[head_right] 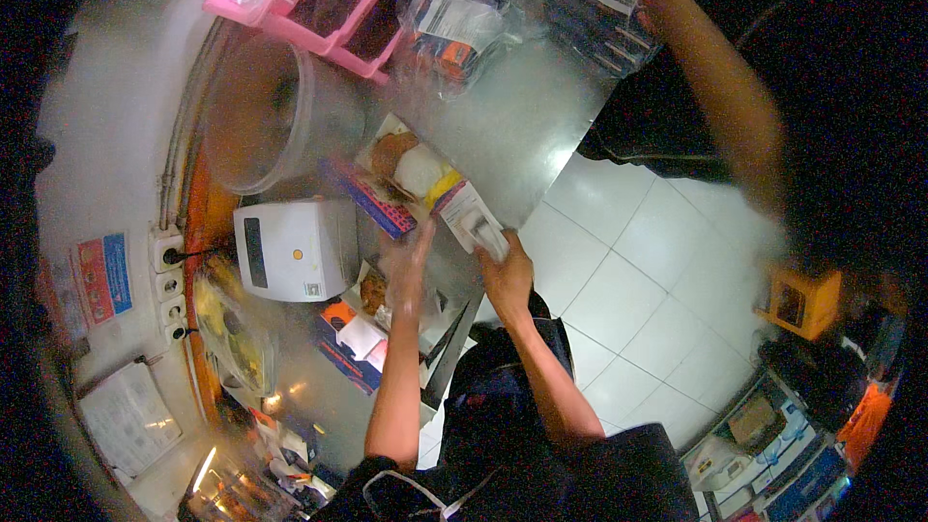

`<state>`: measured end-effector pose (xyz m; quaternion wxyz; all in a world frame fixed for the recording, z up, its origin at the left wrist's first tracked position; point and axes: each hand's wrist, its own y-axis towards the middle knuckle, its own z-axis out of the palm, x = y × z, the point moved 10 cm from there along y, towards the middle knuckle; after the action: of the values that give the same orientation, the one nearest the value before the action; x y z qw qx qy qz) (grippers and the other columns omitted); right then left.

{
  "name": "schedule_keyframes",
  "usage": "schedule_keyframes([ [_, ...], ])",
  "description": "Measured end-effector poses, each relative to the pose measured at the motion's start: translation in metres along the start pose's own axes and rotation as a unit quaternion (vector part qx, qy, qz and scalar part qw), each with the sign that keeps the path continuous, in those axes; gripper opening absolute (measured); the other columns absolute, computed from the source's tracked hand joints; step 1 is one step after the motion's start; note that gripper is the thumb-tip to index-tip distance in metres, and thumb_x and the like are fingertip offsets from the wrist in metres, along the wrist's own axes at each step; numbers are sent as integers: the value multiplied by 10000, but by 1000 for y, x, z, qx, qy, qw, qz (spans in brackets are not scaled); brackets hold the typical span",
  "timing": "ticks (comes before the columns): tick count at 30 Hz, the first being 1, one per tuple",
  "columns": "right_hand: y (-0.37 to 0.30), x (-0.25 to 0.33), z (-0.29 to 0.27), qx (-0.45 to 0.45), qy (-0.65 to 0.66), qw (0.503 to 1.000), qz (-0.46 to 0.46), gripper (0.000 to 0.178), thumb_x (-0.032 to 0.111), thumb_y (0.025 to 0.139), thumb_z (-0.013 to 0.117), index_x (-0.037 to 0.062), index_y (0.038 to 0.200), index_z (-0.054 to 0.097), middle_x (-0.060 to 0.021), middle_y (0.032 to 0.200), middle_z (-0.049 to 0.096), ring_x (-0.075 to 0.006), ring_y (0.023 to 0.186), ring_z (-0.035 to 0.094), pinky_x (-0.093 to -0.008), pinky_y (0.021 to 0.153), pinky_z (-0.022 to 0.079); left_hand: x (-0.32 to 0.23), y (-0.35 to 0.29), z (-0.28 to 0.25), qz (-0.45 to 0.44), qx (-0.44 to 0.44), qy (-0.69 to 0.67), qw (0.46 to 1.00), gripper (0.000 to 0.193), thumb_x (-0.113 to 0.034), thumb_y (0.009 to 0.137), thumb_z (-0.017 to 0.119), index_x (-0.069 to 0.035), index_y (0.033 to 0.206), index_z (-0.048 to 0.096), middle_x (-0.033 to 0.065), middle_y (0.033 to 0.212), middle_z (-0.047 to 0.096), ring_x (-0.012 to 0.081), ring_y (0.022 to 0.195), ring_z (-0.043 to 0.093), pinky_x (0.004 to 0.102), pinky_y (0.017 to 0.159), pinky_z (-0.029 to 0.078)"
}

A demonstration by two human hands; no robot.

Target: The person assembles multiple food orders by placing fried chicken pieces and white buns into branded boxes on a stainless steel counter. They retrieve buns from a cooler, arrange items in boxes, and hand completed orders to coworkers.

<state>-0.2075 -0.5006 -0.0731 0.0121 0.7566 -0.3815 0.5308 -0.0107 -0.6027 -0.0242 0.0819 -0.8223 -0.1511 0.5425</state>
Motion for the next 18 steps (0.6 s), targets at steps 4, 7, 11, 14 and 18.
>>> schedule_keyframes([
  [4, 33, 14, 29, 21, -161, 987, 11, 383, 258, 839, 689, 2, 1112, 607, -253, 932, 689, -435, 891, 669, -498, 785, 532, 50, 37, 12, -111, 2, 65, 992, 631, -323, 940, 636, 43, 1401, 409, 265, 1300, 566, 355, 1200, 571, 453, 1054, 404],
  [7, 43, 11, 38, 61, -191, 979, 40, 387, 289, 851, 666, 17, 1122, 620, -248, 978, 688, -440, 921, 658, -513, 796, 522, 54, 49, 39, -17, 156, 477, 865, 535, -238, 932, 578, 31, 1380, 466, 264, 1309, 567, 370, 1158, 600, 484, 1021, 423],
  [11, 48, 20, 26, 39, -191, 981, 21, 426, 313, 850, 671, 34, 1163, 597, -252, 976, 688, -429, 916, 665, -524, 772, 522, 75, 56, 68, 85, 249, 621, 738, 492, -126, 892, 561, 30, 1355, 500, 243, 1281, 590, 394, 1082, 630, 465, 970, 464],
  [14, 46, 24, 16, 15, -187, 982, 23, 480, 331, 840, 690, 49, 1207, 567, -252, 965, 691, -421, 915, 670, -524, 773, 525, 77, 70, 76, 184, 138, 598, 767, 446, -113, 890, 561, 29, 1312, 541, 232, 1230, 613, 380, 1049, 637, 450, 963, 464],
  [18, 32, 19, 28, 21, -194, 978, 71, 558, 355, 823, 714, 78, 1267, 520, -248, 938, 693, -416, 903, 675, -519, 770, 529, 91, 98, 58, 176, 48, 168, 969, 422, -95, 890, 557, 48, 1287, 557, 216, 1182, 632, 340, 1082, 617, 418, 964, 459],
])
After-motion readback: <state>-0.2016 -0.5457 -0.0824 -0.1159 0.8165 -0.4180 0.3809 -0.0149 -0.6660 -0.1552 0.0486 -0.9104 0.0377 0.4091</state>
